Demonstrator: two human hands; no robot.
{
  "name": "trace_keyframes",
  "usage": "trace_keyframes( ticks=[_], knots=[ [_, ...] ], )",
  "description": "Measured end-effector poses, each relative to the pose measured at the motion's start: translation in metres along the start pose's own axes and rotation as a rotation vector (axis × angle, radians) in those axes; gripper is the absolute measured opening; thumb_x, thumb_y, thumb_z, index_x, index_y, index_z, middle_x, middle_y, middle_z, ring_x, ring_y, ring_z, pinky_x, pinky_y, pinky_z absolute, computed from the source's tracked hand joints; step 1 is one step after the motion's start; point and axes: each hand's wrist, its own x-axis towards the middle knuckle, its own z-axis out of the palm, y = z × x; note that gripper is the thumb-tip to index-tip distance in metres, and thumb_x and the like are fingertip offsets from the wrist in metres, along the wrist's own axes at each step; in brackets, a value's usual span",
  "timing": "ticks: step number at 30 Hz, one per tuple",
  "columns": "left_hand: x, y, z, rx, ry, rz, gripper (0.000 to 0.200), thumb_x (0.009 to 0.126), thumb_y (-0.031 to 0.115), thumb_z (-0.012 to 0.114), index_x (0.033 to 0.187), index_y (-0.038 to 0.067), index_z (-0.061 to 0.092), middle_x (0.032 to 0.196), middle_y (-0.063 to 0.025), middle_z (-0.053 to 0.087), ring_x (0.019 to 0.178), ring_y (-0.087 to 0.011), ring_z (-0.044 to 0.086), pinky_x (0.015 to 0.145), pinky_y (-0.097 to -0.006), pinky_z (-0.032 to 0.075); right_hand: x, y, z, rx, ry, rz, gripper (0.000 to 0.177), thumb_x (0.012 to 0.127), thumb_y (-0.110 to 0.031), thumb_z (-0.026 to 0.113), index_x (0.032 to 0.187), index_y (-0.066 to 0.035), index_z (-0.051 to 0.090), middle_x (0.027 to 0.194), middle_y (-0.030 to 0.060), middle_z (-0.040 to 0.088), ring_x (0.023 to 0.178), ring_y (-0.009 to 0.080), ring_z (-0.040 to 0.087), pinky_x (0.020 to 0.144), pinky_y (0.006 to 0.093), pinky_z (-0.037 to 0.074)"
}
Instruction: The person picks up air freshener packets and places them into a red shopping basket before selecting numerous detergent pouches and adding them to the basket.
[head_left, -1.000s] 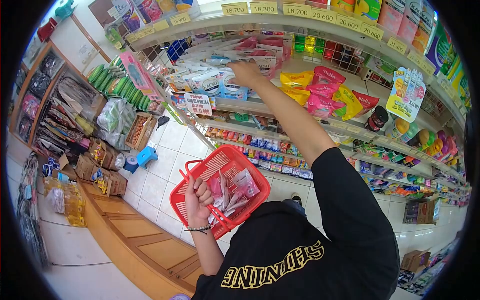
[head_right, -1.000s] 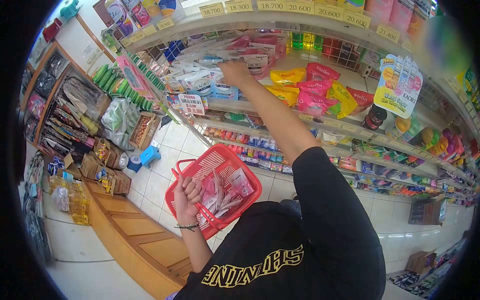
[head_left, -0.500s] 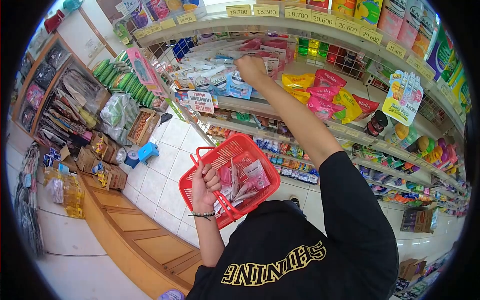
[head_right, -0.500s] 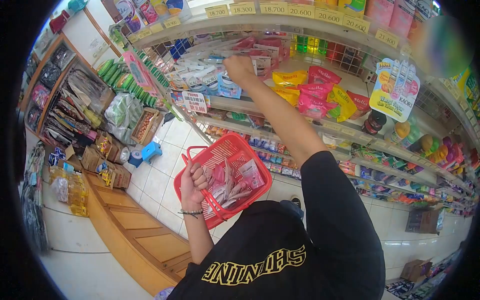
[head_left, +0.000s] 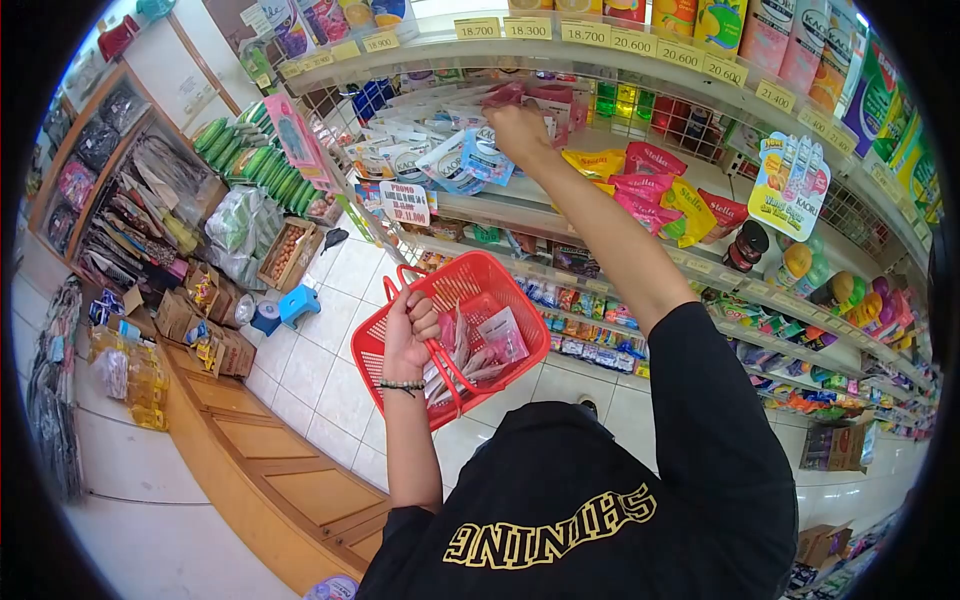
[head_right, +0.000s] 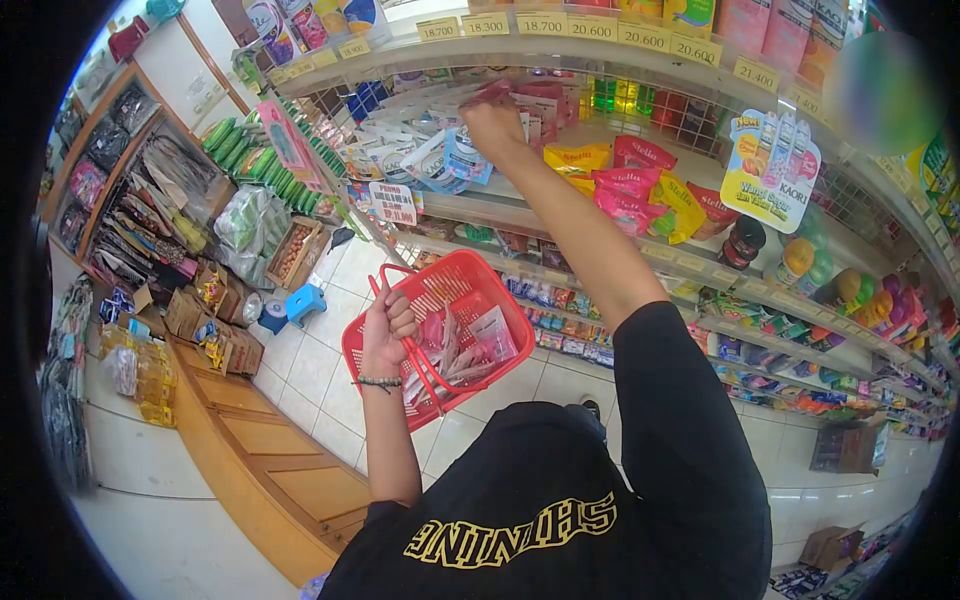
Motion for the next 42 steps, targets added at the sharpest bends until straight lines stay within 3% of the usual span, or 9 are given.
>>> trace_keyframes(
  ticks=[3, 6, 12, 14, 21, 25, 27, 33, 42],
  knots=[
    [0.006, 0.007, 0.001, -0.030, -0.036, -0.006, 0.041, 0.107, 0.040, 0.040, 0.074, 0.015, 0.039, 0.057, 0.0070, 0.023, 0.043, -0.0044, 0.019, 0.037, -0.0210, 0.017, -0.004, -0.001, -0.005, -0.020, 0.065, -0.029, 0.018, 0.082, -0.005, 0.055, 0.090, -0.010, 0.071, 0.090, 0.0127, 0.073, 0.088, 0.0298, 0.072, 0.094, 0.0517, 0.047],
    [0.017, 0.013, -0.001, -0.056, -0.067, -0.027, 0.042, 0.107, 0.040, 0.040, 0.074, 0.015, 0.040, 0.057, 0.0070, 0.024, 0.044, -0.0047, 0.020, 0.038, -0.0217, 0.017, -0.006, 0.000, -0.006, 0.009, 0.281, -0.096, 0.017, 0.081, -0.005, 0.055, 0.089, -0.010, 0.070, 0.088, 0.0116, 0.073, 0.088, 0.0282, 0.071, 0.095, 0.0534, 0.045],
    [0.033, 0.016, 0.002, -0.089, -0.141, -0.065, 0.041, 0.108, 0.039, 0.040, 0.075, 0.014, 0.040, 0.058, 0.0068, 0.023, 0.045, -0.0050, 0.019, 0.039, -0.0223, 0.017, -0.011, -0.004, -0.017, -0.051, 0.419, -0.151, 0.015, 0.080, -0.006, 0.057, 0.089, -0.010, 0.068, 0.087, 0.0074, 0.070, 0.087, 0.0254, 0.069, 0.089, 0.0457, 0.047],
    [0.032, 0.016, 0.000, -0.118, -0.158, -0.093, 0.040, 0.108, 0.039, 0.040, 0.076, 0.014, 0.040, 0.059, 0.0069, 0.023, 0.045, -0.0051, 0.019, 0.039, -0.0222, 0.017, -0.015, -0.009, -0.026, -0.067, 0.536, -0.258, 0.012, 0.079, -0.007, 0.058, 0.088, -0.011, 0.065, 0.083, 0.0034, 0.066, 0.085, 0.0220, 0.066, 0.081, 0.0409, 0.046],
    [0.021, 0.017, 0.005, -0.134, -0.107, -0.147, 0.041, 0.107, 0.041, 0.041, 0.075, 0.015, 0.041, 0.057, 0.0073, 0.022, 0.044, -0.0046, 0.018, 0.037, -0.0218, 0.015, -0.063, -0.056, -0.075, 0.051, 0.575, -0.361, 0.013, 0.074, -0.006, 0.063, 0.086, -0.010, 0.062, 0.081, 0.0020, 0.062, 0.082, 0.0196, 0.062, 0.072, 0.0362, 0.040],
    [0.017, 0.019, 0.002, -0.118, -0.092, -0.138, 0.041, 0.107, 0.041, 0.040, 0.075, 0.015, 0.041, 0.057, 0.0075, 0.022, 0.044, -0.0045, 0.018, 0.037, -0.0218, 0.015, -0.105, -0.082, -0.084, 0.152, 0.428, -0.277, 0.014, 0.074, -0.006, 0.063, 0.087, -0.009, 0.063, 0.083, 0.0035, 0.064, 0.083, 0.0210, 0.063, 0.071, 0.0354, 0.040],
    [0.013, 0.019, 0.000, -0.109, -0.091, -0.133, 0.041, 0.107, 0.040, 0.039, 0.075, 0.015, 0.042, 0.057, 0.0074, 0.022, 0.044, -0.0045, 0.018, 0.037, -0.0215, 0.015, -0.126, -0.091, -0.078, 0.267, 0.191, -0.207, 0.012, 0.078, -0.008, 0.063, 0.090, -0.008, 0.064, 0.083, 0.0087, 0.067, 0.083, 0.0276, 0.066, 0.070, 0.0409, 0.045],
    [-0.001, 0.018, -0.003, -0.095, -0.131, -0.131, 0.041, 0.108, 0.040, 0.039, 0.075, 0.015, 0.041, 0.057, 0.0074, 0.022, 0.043, -0.0042, 0.018, 0.037, -0.0209, 0.014, -0.180, -0.119, -0.036, 0.474, -0.212, 0.061, 0.014, 0.082, -0.010, 0.064, 0.095, -0.007, 0.064, 0.079, 0.0174, 0.069, 0.076, 0.0386, 0.068, 0.067, 0.0521, 0.052],
    [-0.021, 0.009, 0.001, -0.048, -0.077, -0.084, 0.040, 0.108, 0.040, 0.039, 0.075, 0.016, 0.041, 0.056, 0.0076, 0.022, 0.042, -0.0042, 0.017, 0.036, -0.0208, 0.013, -0.220, -0.139, 0.060, 0.580, -0.491, 0.246, 0.024, 0.079, -0.005, 0.063, 0.103, -0.005, 0.069, 0.093, 0.0246, 0.070, 0.093, 0.0402, 0.068, 0.078, 0.0505, 0.055]
  ],
)
